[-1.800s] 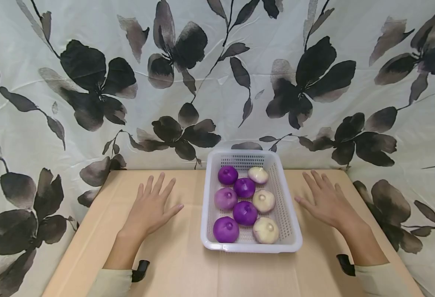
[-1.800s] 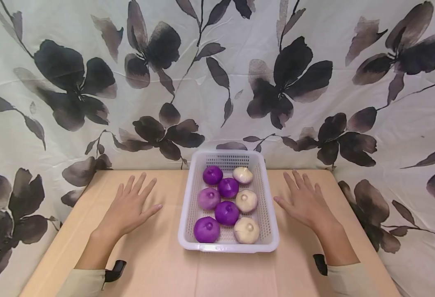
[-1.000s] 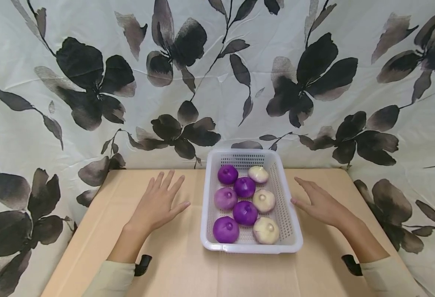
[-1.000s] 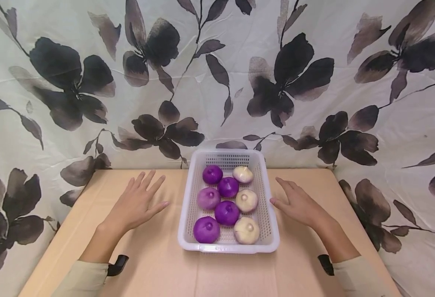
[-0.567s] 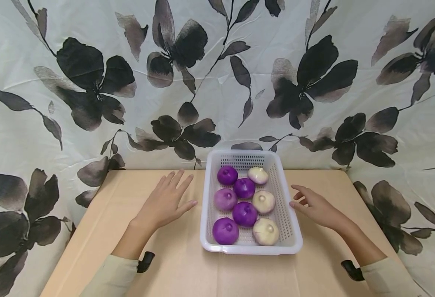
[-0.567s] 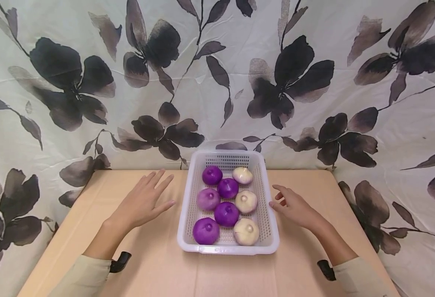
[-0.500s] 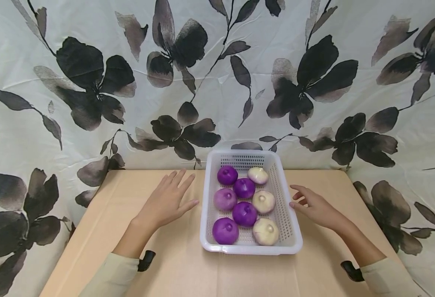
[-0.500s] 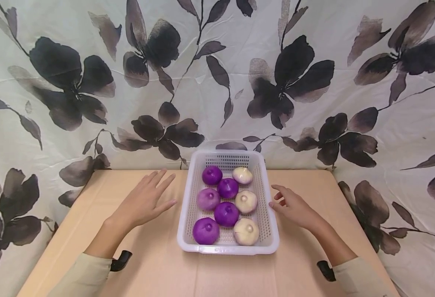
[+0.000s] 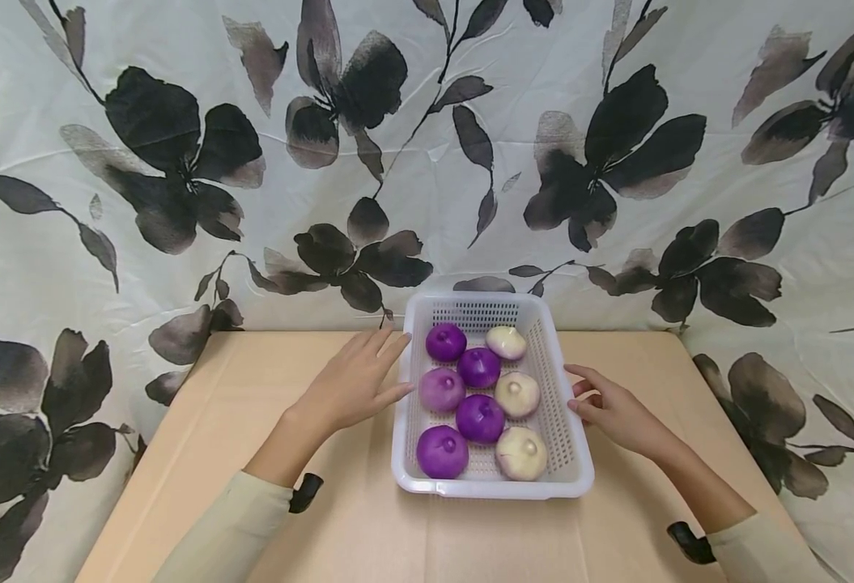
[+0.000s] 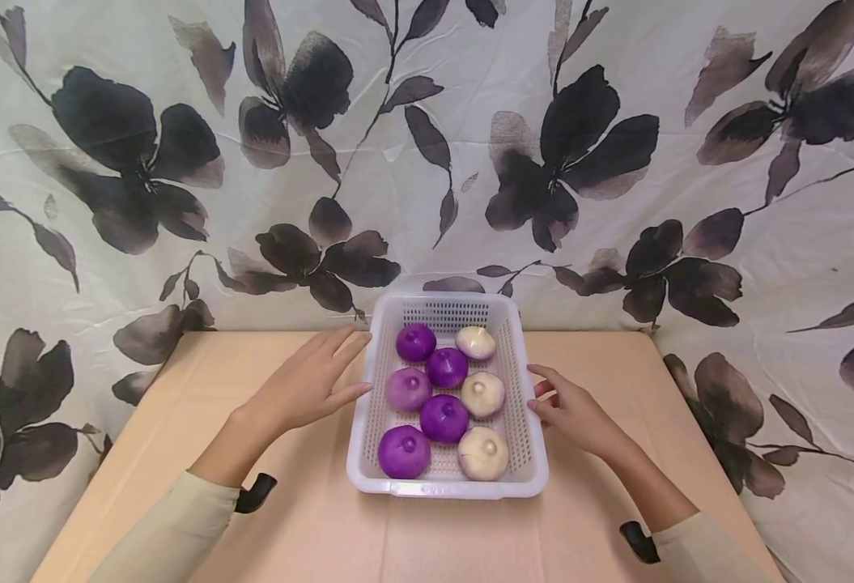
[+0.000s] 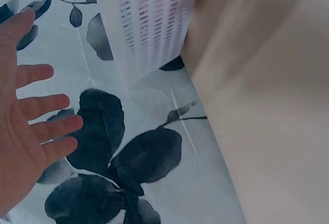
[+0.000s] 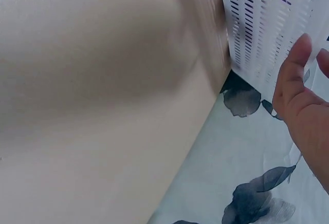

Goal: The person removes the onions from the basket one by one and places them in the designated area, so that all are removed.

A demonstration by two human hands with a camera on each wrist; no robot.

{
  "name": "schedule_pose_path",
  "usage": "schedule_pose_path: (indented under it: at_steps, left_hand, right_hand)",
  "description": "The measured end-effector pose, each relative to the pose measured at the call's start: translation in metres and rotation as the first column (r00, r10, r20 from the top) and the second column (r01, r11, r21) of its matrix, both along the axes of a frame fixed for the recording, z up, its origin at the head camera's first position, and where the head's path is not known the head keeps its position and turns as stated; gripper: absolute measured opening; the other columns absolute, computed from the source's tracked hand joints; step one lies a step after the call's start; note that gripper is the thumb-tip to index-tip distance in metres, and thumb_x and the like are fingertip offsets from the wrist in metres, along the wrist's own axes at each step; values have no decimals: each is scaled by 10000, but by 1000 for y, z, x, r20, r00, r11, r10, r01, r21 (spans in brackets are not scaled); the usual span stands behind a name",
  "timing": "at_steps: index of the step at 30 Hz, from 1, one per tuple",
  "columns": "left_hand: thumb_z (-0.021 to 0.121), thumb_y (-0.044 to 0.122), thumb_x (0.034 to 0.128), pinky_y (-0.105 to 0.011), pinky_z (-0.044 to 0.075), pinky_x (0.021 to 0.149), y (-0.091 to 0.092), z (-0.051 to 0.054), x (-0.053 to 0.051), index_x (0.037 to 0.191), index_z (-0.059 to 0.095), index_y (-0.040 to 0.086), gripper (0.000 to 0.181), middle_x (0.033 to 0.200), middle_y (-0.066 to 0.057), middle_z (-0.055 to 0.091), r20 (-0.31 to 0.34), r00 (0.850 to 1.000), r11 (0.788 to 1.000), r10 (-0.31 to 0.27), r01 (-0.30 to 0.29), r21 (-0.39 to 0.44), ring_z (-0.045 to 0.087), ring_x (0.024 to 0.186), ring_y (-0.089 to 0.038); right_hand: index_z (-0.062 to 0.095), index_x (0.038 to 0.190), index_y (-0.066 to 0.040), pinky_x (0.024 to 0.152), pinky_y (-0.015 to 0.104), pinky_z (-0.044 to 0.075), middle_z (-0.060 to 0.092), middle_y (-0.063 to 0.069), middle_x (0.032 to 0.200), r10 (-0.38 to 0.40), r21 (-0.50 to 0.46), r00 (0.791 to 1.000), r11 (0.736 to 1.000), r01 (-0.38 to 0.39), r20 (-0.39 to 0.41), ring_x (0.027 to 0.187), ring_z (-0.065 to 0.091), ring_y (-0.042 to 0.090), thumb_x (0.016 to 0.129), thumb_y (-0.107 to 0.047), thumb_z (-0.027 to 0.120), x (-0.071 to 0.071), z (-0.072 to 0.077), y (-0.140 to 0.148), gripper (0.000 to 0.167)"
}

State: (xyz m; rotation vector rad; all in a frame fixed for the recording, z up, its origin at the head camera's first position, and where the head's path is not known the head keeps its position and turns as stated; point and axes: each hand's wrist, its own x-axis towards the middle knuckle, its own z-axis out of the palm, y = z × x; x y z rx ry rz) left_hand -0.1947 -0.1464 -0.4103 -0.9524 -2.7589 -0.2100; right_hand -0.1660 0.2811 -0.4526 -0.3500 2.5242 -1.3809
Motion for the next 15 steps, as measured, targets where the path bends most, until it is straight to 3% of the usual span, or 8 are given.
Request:
schedule_pose_path:
  at_steps: [3, 7, 11, 15]
  left_hand:
    - [614, 528, 991, -508, 350, 1225, 7, 1, -2, 1510, 494, 36, 726, 1546, -256, 466, 11, 1000, 1000, -28, 28, 5, 449, 1440, -412]
    - [655, 499, 979, -505, 373, 1212, 16, 2, 0, 1521, 476, 36, 735, 1525, -256, 479, 96, 993, 996, -70, 65, 56, 455, 1435, -404]
    - [686, 465, 968, -520, 388, 1198, 26, 5, 2, 1535, 456, 34, 749, 1530, -255, 481, 205, 970, 988, -129, 108, 113, 465, 1433, -405]
    - [711, 463, 948, -479, 429, 1175, 36, 6, 1, 1522, 478, 46, 747, 1497, -195, 534, 266, 943, 975, -200, 164, 151, 520, 1397, -346]
  right_hand:
    - [315, 1562, 28, 744, 318, 629, 554, 249, 1195, 5, -24, 1000, 1000, -5, 17, 954, 677, 237, 1033, -58, 594, 0, 1, 0, 604]
    - [318, 1561, 30, 746, 341, 632, 549, 257, 1192, 6, -30, 1000, 1000, -5, 22, 963, 672, 259, 1029, -46, 594, -1, 1, 0, 605]
    - [324, 1560, 34, 743, 383, 633, 549, 262, 1188, 6, -25, 1000, 1000, -6, 17, 948, 668, 250, 1024, -43, 600, -2, 1, 1, 608]
    - [324, 1559, 41, 737, 386, 627, 549, 265, 1185, 5, -22, 1000, 1000, -4, 14, 932, 665, 225, 1023, -35, 597, -2, 0, 2, 607]
